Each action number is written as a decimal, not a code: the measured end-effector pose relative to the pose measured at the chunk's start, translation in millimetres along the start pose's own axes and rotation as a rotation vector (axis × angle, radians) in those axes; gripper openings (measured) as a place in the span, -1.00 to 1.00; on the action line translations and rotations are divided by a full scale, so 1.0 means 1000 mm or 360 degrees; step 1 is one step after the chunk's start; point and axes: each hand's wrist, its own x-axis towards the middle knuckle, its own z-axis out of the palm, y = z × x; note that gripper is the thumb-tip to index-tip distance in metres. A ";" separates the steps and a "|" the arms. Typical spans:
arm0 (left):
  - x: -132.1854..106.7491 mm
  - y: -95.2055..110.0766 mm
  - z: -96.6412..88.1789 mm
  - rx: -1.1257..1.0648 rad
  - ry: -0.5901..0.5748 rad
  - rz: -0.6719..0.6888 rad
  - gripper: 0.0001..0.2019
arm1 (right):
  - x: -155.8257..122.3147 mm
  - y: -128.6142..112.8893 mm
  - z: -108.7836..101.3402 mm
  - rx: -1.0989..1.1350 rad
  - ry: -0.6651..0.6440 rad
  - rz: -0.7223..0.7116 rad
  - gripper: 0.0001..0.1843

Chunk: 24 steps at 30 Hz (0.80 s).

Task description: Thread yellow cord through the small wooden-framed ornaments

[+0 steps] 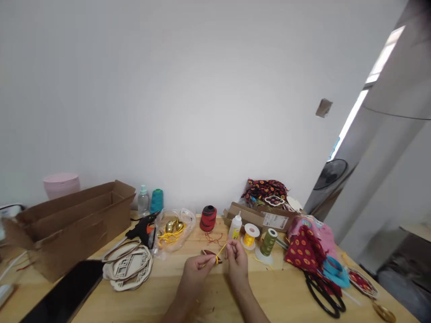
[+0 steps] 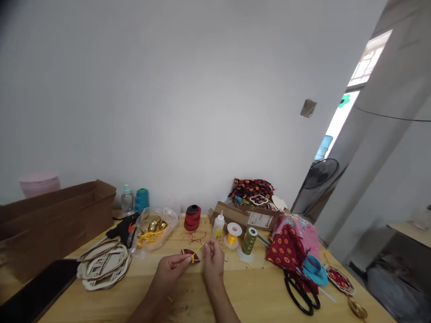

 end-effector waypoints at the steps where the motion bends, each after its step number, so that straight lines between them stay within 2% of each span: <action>1: 0.000 -0.001 0.000 0.0041 0.0010 -0.0001 -0.76 | 0.000 -0.002 0.000 -0.0017 0.0003 0.0028 -0.76; 6: -0.005 -0.009 0.003 0.0361 -0.0101 -0.0022 -0.74 | 0.001 -0.001 -0.005 -0.0046 0.0073 0.0194 -0.74; 11: -0.008 -0.011 0.004 0.0481 -0.0232 -0.0026 -0.80 | -0.015 -0.002 -0.031 -0.0087 0.0157 0.0429 -0.71; 14: -0.006 -0.012 0.006 0.0497 -0.0288 -0.0038 -0.81 | -0.037 -0.012 -0.050 -0.0100 0.0093 0.0601 -0.65; 16: -0.004 -0.016 0.008 0.0488 -0.0324 -0.0052 -0.82 | -0.051 -0.022 -0.057 0.0046 -0.0069 0.0801 -0.65; 18: -0.002 -0.020 0.010 0.0462 -0.0359 -0.0064 -0.83 | -0.059 -0.031 -0.058 0.0442 -0.0289 0.1041 -0.73; 20: -0.002 -0.022 0.012 0.0425 -0.0387 -0.0078 -0.83 | -0.060 -0.037 -0.053 0.0777 -0.0385 0.1124 -0.78; 22: -0.001 -0.022 0.014 0.0378 -0.0403 -0.0092 -0.82 | -0.054 -0.038 -0.044 0.0888 -0.0383 0.1079 -0.69; 24: 0.000 -0.019 0.015 0.0313 -0.0417 -0.0102 -0.81 | -0.044 -0.034 -0.034 0.0800 -0.0381 0.0976 -0.64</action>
